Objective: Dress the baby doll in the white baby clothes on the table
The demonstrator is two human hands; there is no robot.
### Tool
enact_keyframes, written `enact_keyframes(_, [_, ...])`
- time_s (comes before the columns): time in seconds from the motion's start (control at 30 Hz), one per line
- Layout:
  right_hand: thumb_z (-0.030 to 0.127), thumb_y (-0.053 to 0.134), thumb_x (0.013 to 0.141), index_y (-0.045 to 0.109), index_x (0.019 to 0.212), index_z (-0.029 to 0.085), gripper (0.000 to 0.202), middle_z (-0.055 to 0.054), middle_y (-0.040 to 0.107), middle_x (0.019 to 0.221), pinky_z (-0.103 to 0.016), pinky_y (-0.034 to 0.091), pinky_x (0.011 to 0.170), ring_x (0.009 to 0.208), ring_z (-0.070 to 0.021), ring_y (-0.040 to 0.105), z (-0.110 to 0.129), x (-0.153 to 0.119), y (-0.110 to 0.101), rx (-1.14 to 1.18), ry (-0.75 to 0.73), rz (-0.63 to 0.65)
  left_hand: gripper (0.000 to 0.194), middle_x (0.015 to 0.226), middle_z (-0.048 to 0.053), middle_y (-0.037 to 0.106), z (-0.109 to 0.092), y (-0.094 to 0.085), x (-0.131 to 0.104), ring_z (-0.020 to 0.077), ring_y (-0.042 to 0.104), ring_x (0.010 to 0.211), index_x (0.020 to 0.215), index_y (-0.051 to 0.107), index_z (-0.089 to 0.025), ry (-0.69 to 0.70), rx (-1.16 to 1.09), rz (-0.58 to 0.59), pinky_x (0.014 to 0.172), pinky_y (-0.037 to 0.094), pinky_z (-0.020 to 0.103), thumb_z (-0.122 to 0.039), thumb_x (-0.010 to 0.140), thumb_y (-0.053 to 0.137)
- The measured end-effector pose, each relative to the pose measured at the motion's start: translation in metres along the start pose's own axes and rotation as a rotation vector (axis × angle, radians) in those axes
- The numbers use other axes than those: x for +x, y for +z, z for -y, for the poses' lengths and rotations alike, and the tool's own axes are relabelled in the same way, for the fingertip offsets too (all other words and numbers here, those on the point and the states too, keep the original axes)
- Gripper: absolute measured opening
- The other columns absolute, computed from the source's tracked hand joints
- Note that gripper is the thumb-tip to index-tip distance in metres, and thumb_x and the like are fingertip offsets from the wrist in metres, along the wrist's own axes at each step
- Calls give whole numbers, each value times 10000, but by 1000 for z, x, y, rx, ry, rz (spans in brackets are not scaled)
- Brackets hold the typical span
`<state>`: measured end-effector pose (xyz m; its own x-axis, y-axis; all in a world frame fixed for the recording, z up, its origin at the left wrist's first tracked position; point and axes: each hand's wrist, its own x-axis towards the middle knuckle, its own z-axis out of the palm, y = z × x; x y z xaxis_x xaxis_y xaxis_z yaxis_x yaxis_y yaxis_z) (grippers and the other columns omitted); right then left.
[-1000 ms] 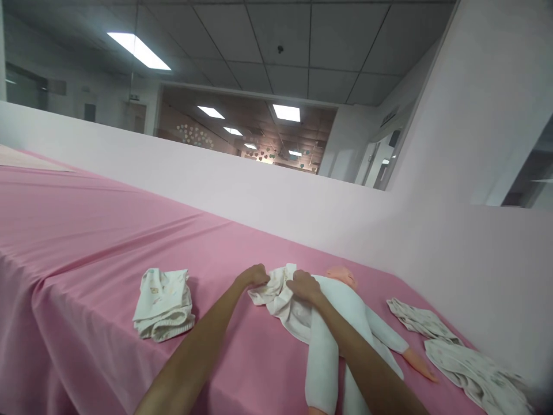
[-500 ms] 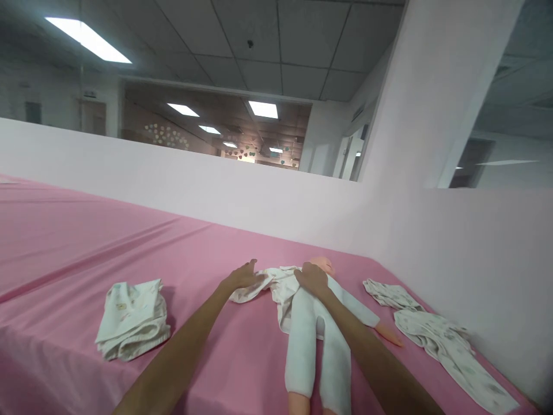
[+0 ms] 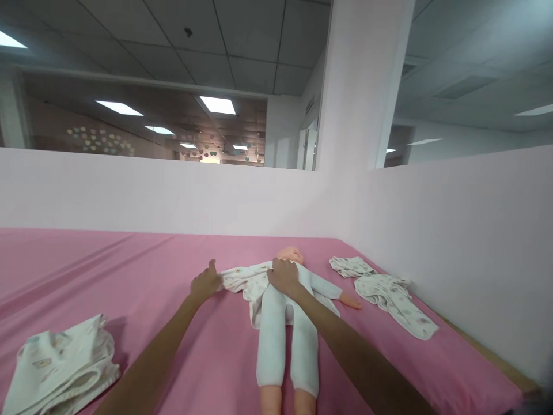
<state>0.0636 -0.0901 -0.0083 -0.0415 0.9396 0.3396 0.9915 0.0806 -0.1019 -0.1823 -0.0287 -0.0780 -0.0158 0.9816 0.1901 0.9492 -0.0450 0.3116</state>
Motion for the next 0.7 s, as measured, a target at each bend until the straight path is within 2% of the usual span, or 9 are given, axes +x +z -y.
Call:
enact_keyframes(0.1, [238, 398, 915, 605, 1034, 179, 246, -109, 687, 1064, -317, 363, 835, 1031, -240, 582, -10, -12, -1, 28, -24, -51, 676, 1166, 174, 617, 4, 3, 1, 291, 646, 1053, 1460, 180, -124, -13, -19, -72, 852, 456, 348, -239, 867, 482])
enact_keyframes(0.17, [230, 369, 936, 580, 1072, 185, 255, -101, 661, 1130, -301, 351, 855, 1058, -219, 566, -28, -24, -4, 36, -4, -85, 606, 1197, 181, 599, 5, 1, -1, 299, 628, 1087, 1447, 227, -123, -7, -32, -123, 893, 443, 373, -233, 891, 438])
enact_keyframes(0.27, [233, 352, 951, 568, 1097, 166, 269, -128, 636, 1164, -315, 352, 862, 1060, -228, 568, -70, -46, -6, 25, 96, -89, 524, 1250, 174, 576, -1, -6, -4, 284, 596, 1135, 1431, 270, -133, 29, -66, -203, 933, 433, 385, -191, 916, 349])
enact_keyframes(0.37, [238, 398, 930, 607, 1009, 127, 250, -168, 655, 1081, -339, 379, 789, 969, -264, 610, -117, -71, -3, 2, 232, -21, 481, 1298, 139, 564, -25, -15, -9, 243, 578, 1158, 1416, 309, -157, 116, -106, -253, 943, 447, 344, -194, 936, 311])
enact_keyframes(0.43, [229, 423, 918, 626, 958, 125, 231, -166, 665, 1046, -335, 389, 764, 941, -266, 628, -139, -84, 2, -1, 283, 22, 456, 1291, 122, 576, -54, -18, -12, 233, 564, 1179, 1404, 353, -162, 215, -114, -257, 950, 456, 330, -217, 957, 287])
enact_keyframes(0.5, [223, 445, 914, 634, 946, 131, 213, -159, 667, 1051, -331, 397, 771, 972, -270, 629, -150, -92, 10, 7, 295, 46, 452, 1299, 105, 580, -92, -19, -17, 232, 537, 1220, 1399, 397, -186, 348, -97, -235, 982, 446, 337, -221, 964, 282])
enact_keyframes(0.6, [185, 474, 895, 629, 982, 131, 186, -167, 661, 1070, -336, 404, 791, 1025, -286, 623, -150, -95, 21, 30, 296, 65, 443, 1362, 91, 550, -162, -14, -22, 235, 474, 1288, 1384, 459, -209, 574, -40, -166, 1078, 373, 361, -215, 958, 340])
enact_keyframes(0.7, [89, 457, 860, 591, 1067, 130, 250, -180, 658, 1064, -337, 404, 790, 1034, -291, 626, -146, -93, 29, 68, 304, 76, 441, 1406, 65, 523, -230, -1, -25, 232, 439, 1323, 1386, 482, -247, 783, 49, -39, 1105, 341, 355, -251, 947, 441])
